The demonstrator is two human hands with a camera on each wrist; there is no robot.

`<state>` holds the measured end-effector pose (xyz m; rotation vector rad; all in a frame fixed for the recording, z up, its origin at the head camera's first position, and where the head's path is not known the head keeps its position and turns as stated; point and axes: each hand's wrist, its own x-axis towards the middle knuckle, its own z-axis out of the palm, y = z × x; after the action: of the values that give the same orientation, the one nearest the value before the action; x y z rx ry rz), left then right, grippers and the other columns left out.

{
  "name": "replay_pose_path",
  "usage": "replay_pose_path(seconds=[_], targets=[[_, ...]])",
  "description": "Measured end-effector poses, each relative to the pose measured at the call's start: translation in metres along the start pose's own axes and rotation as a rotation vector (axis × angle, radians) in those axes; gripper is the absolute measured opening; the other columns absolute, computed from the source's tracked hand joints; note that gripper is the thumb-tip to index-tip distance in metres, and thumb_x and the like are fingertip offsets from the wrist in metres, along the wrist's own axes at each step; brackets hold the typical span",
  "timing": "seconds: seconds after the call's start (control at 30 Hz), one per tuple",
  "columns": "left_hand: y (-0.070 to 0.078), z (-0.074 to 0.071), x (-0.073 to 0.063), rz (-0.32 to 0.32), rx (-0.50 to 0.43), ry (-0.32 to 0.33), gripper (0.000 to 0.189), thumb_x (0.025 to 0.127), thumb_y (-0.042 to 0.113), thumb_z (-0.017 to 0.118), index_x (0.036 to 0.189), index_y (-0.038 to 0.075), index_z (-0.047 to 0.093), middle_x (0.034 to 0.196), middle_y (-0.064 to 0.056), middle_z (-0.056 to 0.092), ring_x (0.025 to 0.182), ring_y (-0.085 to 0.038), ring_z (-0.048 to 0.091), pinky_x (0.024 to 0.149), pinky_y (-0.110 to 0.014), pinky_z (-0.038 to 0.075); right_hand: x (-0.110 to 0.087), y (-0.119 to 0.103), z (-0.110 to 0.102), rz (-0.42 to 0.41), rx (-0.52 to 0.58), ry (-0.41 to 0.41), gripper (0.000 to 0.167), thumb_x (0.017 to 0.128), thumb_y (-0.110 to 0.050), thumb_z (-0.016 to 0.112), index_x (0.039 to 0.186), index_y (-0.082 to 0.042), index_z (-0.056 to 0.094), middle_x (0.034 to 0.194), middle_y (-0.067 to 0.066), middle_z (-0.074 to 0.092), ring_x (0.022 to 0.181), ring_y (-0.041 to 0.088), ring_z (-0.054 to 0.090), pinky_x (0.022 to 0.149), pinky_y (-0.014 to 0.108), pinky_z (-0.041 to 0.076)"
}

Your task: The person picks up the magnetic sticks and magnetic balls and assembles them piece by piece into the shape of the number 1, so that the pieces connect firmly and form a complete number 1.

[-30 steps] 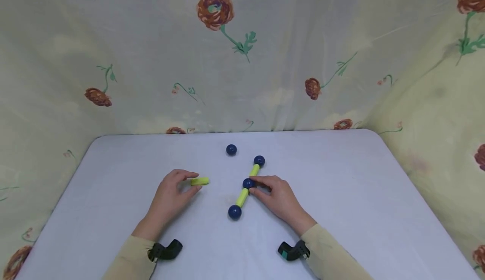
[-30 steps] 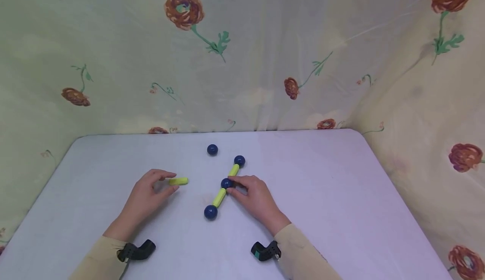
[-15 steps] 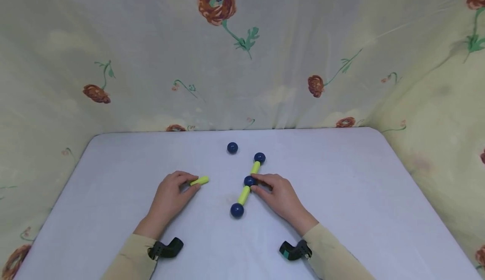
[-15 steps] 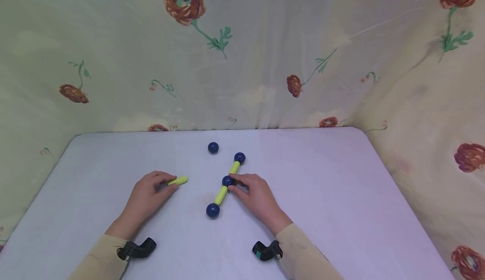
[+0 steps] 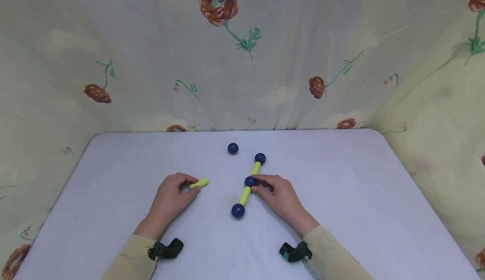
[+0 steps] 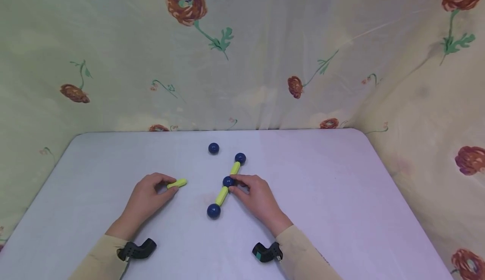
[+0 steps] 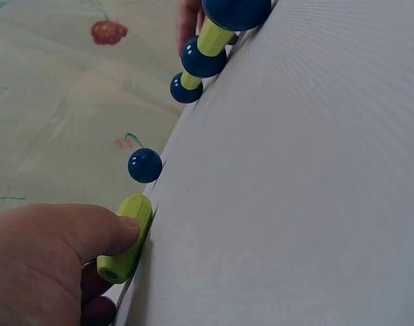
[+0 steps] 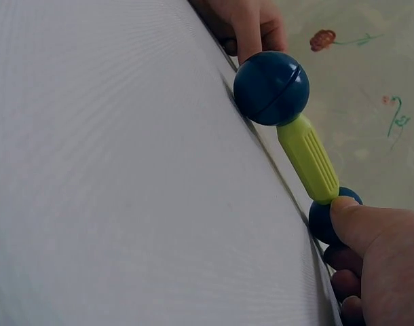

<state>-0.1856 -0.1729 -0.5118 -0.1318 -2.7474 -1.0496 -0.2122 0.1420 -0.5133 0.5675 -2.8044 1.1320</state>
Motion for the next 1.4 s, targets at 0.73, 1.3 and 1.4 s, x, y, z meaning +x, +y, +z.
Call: replay_pose_path(seconds=[0.73,1.3,1.4], targets=[[0.001,-0.001,0.000,-0.025,0.040,-0.048,0.024,0.082,0.027,0.080,0.102,0.014,0.076,0.087,0.006,0.064,0.088,-0.018,0.053,0.075,-0.036,0.044,0.000,-0.001,0.001,0.004,0.006,0.006,0.032,0.091,-0.033,0.073,0.122,-0.026,0.070,0.108,-0.011,0.069,0.095,0.004,0.060,0.079,0.031,0.051],[0.016,0.000,-0.015,-0.088,-0.056,-0.061,0.018,0.080,0.023,0.077,0.094,0.013,0.070,0.079,0.004,0.057,0.079,-0.018,0.048,0.068,-0.035,0.042,0.001,0.002,0.002,0.013,0.009,0.004,0.032,0.091,-0.031,0.074,0.122,-0.026,0.070,0.110,-0.011,0.069,0.095,0.003,0.061,0.080,0.029,0.051],[0.020,0.003,-0.021,-0.092,-0.067,-0.056,0.018,0.081,0.023,0.077,0.095,0.014,0.070,0.078,0.005,0.057,0.079,-0.017,0.047,0.068,-0.034,0.041,0.000,0.002,0.001,0.009,0.008,0.005,0.032,0.091,-0.031,0.074,0.122,-0.026,0.070,0.110,-0.011,0.069,0.095,0.003,0.061,0.080,0.029,0.051]])
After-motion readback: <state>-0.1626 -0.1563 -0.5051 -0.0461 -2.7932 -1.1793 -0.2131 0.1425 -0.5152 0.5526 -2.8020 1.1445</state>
